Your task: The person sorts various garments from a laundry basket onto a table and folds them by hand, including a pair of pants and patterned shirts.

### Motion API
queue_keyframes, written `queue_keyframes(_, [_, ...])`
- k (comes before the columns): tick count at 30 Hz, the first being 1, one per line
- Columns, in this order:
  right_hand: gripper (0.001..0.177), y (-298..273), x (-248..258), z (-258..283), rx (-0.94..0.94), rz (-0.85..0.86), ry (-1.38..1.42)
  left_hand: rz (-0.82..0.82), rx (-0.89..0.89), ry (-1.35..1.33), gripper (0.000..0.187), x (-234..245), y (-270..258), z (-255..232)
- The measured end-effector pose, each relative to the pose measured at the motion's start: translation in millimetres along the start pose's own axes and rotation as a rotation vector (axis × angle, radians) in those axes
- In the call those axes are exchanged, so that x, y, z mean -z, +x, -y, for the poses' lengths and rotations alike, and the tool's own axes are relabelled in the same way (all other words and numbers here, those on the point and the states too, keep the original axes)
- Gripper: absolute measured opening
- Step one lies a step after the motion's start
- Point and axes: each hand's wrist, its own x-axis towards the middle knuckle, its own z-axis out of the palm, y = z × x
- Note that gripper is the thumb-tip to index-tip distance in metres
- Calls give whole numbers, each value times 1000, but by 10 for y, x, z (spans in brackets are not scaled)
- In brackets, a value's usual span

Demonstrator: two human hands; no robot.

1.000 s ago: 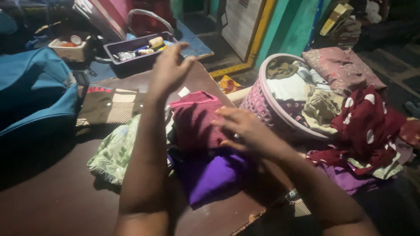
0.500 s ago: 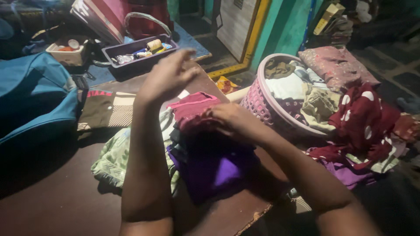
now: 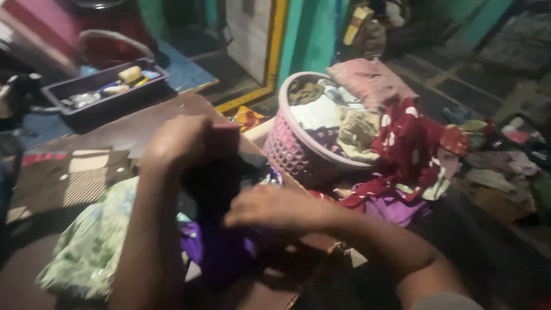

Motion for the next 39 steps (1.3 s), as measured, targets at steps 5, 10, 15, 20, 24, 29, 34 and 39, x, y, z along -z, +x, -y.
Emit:
queue_keyframes(5, [50,-295,-287,112,-77,139,-11,298,-122,-3,35,-317,-94,-303])
queue_keyframes(10, [39,-205,-472,-146,-212,523,-74,159,-37,308,93,-711,-479,-555])
queue_keyframes(15, [51,-68,-450,-195,-84,117,-60,-134,-66,308,60,-870,-449,-283])
queue_keyframes(20, [41,-184,70,-97,-109,-17,312,-218,-6,223,25,-662,-452,80])
queue_keyframes(24, [41,-529,894,-139,-241,-39,412,-275,-12,199,27,-646,-445,287])
queue_keyframes(29, [43,-963,1751,-764,-432,-226,306,-191,-124,290,37,-1190,-362,348])
queue_keyframes(34, [62,-1327,2232,-1495,-692,-644,-141,-173,-111,646,33,-1544,-329,226])
queue_keyframes(39, [62,-1513,1801,-2264,-499,-801,-421,-163,-85,689,30,-1459,-363,121])
